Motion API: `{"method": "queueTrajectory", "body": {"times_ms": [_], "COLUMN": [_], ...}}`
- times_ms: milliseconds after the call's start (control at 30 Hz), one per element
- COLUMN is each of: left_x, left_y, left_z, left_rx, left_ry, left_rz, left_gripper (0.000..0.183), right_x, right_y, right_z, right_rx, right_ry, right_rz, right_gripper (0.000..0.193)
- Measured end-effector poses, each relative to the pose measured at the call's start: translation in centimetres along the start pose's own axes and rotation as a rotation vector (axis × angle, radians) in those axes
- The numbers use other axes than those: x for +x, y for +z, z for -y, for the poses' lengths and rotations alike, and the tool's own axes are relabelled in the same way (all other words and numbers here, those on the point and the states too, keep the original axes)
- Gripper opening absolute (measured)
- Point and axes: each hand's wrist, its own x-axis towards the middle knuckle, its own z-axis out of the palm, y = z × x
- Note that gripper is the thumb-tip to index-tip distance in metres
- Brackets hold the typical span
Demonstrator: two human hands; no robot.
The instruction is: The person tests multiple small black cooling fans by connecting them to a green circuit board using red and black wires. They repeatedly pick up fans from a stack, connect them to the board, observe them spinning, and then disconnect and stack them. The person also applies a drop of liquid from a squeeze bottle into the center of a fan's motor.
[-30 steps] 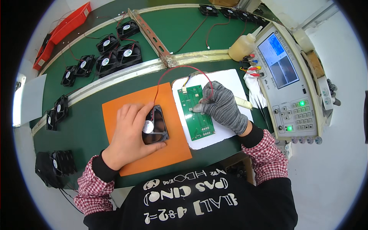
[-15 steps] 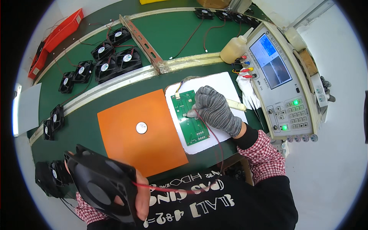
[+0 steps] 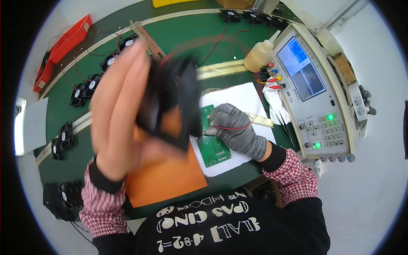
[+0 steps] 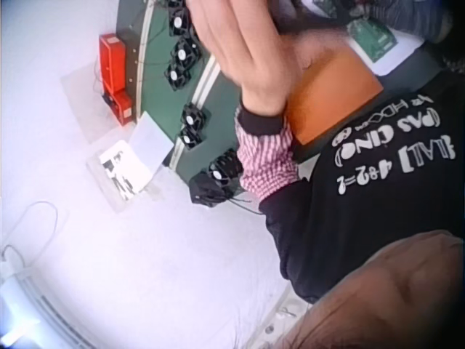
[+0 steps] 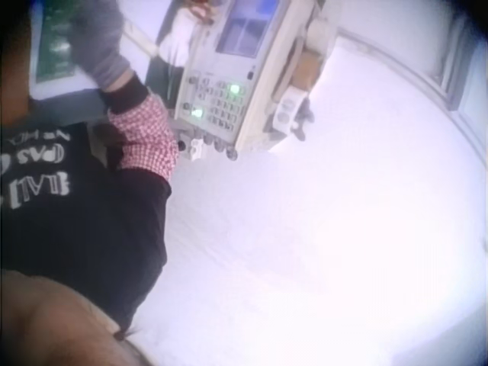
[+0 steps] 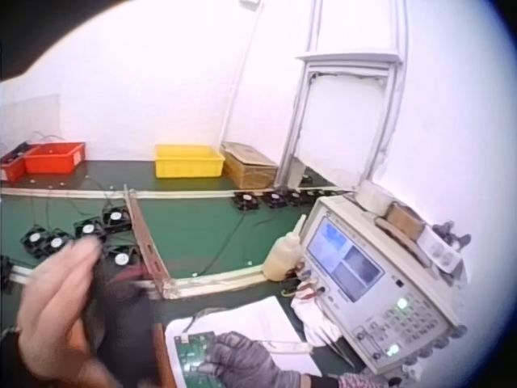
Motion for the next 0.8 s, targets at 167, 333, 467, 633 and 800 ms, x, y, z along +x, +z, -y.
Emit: {"method": "queueTrajectory", "body": {"times_ms": [167, 333, 467, 633, 800], "left_x": [-1.9, -3.4, -1.3, -5.1, -5.4], "left_y": [10.3, 10.4, 5.5, -0.1, -4.1], "left_z": [10.5, 11.9, 1.4, -2.4, 0.6], "left_rx": [0.09, 0.023, -0.38, -0.251, 0.149], "left_ry": [-0.365, -0.497, -0.203, 0.198, -0.245], "left_rz": [0.116, 0.457, 0.317, 0.51, 0.129], "left_gripper": [0.112, 0.089, 0.078, 0.059, 0.061], "right_x": [0.2, 0.6, 0.6, -0.2, -0.2], "right_y": [-0.2, -1.5, -1.3, -0.6, -2.2], "right_z": [0.5, 1.5, 2.8, 3.6, 1.8], "right_rx": [0.175, 0.066, -0.122, -0.074, -0.133], "right_ry": [0.144, 0.066, -0.2, -0.26, -0.245], "right_rz": [-0.163, -0.224, -0.155, 0.134, -0.011], "right_gripper": [0.028, 0.035, 0.049, 0.054, 0.038]}}
